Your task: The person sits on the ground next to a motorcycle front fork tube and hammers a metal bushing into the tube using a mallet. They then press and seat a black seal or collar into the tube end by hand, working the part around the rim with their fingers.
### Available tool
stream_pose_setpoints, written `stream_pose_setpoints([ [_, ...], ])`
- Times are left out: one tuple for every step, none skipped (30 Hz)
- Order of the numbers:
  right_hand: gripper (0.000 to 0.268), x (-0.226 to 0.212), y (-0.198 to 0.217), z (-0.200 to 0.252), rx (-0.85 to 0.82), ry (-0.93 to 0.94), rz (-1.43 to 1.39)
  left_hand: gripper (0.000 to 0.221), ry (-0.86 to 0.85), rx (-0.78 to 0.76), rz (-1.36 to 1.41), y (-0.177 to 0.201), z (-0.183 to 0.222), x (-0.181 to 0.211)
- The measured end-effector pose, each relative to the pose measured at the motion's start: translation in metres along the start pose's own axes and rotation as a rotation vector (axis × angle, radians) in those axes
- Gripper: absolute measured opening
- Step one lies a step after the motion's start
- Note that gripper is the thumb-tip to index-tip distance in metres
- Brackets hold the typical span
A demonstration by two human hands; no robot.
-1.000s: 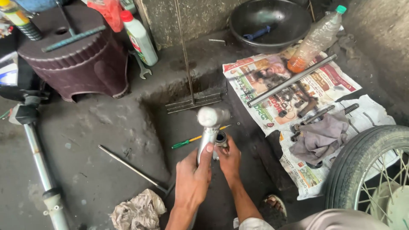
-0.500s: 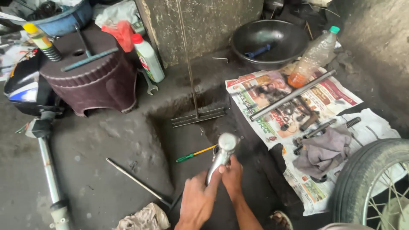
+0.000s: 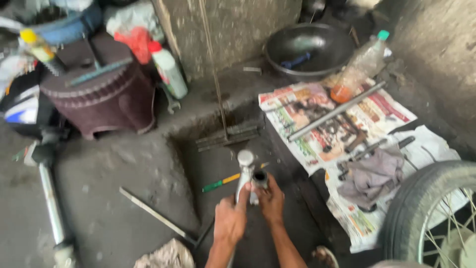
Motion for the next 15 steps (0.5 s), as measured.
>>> stream_pose_setpoints([
  [0.051,-0.004,0.002,-0.004,-0.005,-0.051,-0.029,0.078,0.065,-0.037,0.005,-0.001,-0.011,0.001],
  [0.051,0.005,0.008,0.011,-0.007,-0.080,-0.013,0.078,0.096,-0.050,0.005,0.002,0.009,-0.004],
  [0.049,0.007,0.013,0.027,-0.030,-0.011,-0.003,0.076,0.102,-0.053,0.005,0.005,0.028,-0.007],
  [0.047,0.009,0.003,0.007,-0.052,0.112,-0.019,0.073,0.053,-0.032,0.011,0.014,0.025,0.010],
  [0.047,-0.006,-0.006,-0.013,-0.054,0.138,-0.029,0.073,0.029,-0.020,0.017,0.023,0.023,0.033],
  [0.045,-0.010,-0.006,-0.005,-0.051,0.013,0.089,0.071,-0.005,-0.016,0.036,0.031,0.036,0.042],
  [0.042,-0.013,-0.005,0.004,-0.052,-0.113,0.207,0.070,-0.038,-0.012,0.054,0.040,0.047,0.051],
  [0.042,-0.004,-0.006,0.005,-0.053,-0.120,0.212,0.070,-0.030,-0.016,0.055,0.043,0.054,0.060],
  [0.048,0.001,-0.007,0.006,-0.045,-0.055,0.109,0.067,-0.111,-0.003,0.120,0.049,0.061,0.074],
  [0.054,0.006,-0.009,0.005,-0.038,0.017,0.001,0.065,-0.197,0.016,0.186,0.055,0.068,0.089],
  [0.054,0.004,-0.010,0.004,-0.040,0.016,0.002,0.065,-0.195,0.016,0.187,0.054,0.068,0.087],
  [0.057,0.001,-0.011,0.003,-0.033,0.034,0.046,0.063,-0.240,0.034,0.219,0.054,0.068,0.088],
  [0.061,-0.001,-0.011,0.003,-0.026,0.052,0.090,0.062,-0.284,0.052,0.251,0.054,0.068,0.089],
  [0.061,-0.003,-0.011,0.003,-0.024,0.054,0.090,0.062,-0.287,0.051,0.250,0.043,0.054,0.070],
  [0.062,-0.006,-0.012,0.004,-0.041,0.069,0.081,0.064,-0.259,0.093,0.144,0.033,0.040,0.048],
])
Point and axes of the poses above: each hand's wrist, its own z-axis away from the middle knuckle, its own y-axis out of the back of the hand, x = y × z, the point moved 5 cm from there along -z, towards the middle knuckle, and after that the axes turned 7 degrees about y, right-handed, at the moved point
